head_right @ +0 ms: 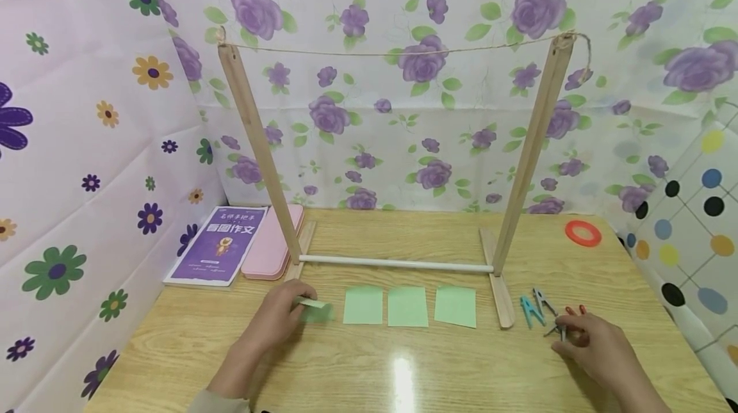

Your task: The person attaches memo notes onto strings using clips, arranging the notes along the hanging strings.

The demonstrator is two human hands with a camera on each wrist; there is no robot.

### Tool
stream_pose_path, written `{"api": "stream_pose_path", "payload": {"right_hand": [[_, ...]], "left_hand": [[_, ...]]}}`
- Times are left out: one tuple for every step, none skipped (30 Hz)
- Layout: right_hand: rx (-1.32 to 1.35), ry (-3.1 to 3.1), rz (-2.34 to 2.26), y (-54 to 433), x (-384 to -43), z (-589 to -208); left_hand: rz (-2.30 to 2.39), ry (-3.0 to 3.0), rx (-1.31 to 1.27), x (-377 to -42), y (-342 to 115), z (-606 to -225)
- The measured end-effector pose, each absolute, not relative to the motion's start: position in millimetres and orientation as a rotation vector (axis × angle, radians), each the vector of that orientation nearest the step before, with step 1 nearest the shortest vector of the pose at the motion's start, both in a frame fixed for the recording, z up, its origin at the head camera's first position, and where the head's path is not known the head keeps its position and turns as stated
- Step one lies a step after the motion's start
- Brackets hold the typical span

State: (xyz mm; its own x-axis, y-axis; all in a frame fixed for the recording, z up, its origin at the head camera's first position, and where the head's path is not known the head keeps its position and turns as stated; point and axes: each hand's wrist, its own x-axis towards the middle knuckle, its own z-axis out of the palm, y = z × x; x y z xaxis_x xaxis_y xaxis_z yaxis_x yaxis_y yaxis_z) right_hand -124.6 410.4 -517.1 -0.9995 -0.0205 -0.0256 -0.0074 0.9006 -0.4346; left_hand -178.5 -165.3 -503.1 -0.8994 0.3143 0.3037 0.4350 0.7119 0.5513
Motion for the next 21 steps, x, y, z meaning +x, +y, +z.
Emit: {"api": "stream_pose_path", "payload": {"right_hand": [[-0.019,3.035,-0.694,410.3,-125.4,-517.2],[-0.012,3.035,-0.692,410.1,-126.1,-517.2],[-0.004,3.036,-0.688,410.0,-126.8,-517.2],[0.004,3.029,-0.688,410.0,-127.7,-517.2],[0.008,3.027,-0.682,410.0,-128.1,-517.3],[0.01,3.026,-0.676,410.0,-128.5,-517.4],[0.012,3.035,-0.665,410.1,-128.9,-517.6],[0.017,3.04,-0.662,409.8,-128.9,-517.5],[0.021,3.047,-0.66,409.7,-129.4,-517.2],[0.027,3.054,-0.662,409.3,-129.9,-517.1],[0.039,3.068,-0.658,408.6,-129.9,-517.7],[0.062,3.068,-0.665,407.9,-130.5,-517.8],[0.093,3.061,-0.677,406.7,-131.1,-518.0],[0.132,3.046,-0.69,405.4,-131.5,-518.0],[0.17,3.032,-0.698,404.4,-132.0,-518.3],[0.2,3.024,-0.71,403.5,-132.2,-518.8],[0.229,3.012,-0.72,402.7,-132.3,-519.1],[0.253,3.003,-0.732,402.1,-132.6,-518.9],[0.27,3.0,-0.739,401.6,-132.3,-519.2],[0.283,3.0,-0.742,401.8,-132.0,-519.4],[0.29,3.001,-0.742,402.3,-131.3,-519.6]], "left_hand": [[-0.96,-2.717,-0.593,-178.9,-165.8,-502.6],[-0.963,-2.71,-0.584,-179.4,-166.2,-502.5],[-0.969,-2.707,-0.578,-179.8,-166.7,-502.4],[-0.973,-2.706,-0.574,-180.2,-166.9,-502.2],[-0.979,-2.703,-0.575,-180.5,-167.2,-502.1],[-0.986,-2.707,-0.571,-180.7,-167.3,-502.0],[-0.99,-2.705,-0.571,-181.8,-166.9,-501.5],[-0.996,-2.702,-0.569,-182.7,-166.5,-501.2],[-1.006,-2.697,-0.563,-183.5,-166.0,-500.7],[-1.02,-2.689,-0.557,-184.3,-165.5,-500.3],[-1.045,-2.679,-0.546,-185.0,-165.1,-500.0],[-1.077,-2.667,-0.532,-185.3,-164.9,-500.0],[-1.111,-2.651,-0.519,-185.2,-165.1,-500.2],[-1.152,-2.631,-0.504,-184.6,-165.3,-500.3],[-1.189,-2.611,-0.483,-184.1,-165.5,-500.6],[-1.223,-2.584,-0.467,-183.2,-165.5,-500.8],[-1.26,-2.554,-0.447,-182.6,-165.6,-501.1],[-1.292,-2.529,-0.419,-181.9,-165.6,-501.1],[-1.315,-2.503,-0.395,-181.4,-165.4,-500.7],[-1.336,-2.48,-0.367,-181.3,-165.0,-500.3],[-1.357,-2.46,-0.339,-181.6,-164.5,-499.8]]}}
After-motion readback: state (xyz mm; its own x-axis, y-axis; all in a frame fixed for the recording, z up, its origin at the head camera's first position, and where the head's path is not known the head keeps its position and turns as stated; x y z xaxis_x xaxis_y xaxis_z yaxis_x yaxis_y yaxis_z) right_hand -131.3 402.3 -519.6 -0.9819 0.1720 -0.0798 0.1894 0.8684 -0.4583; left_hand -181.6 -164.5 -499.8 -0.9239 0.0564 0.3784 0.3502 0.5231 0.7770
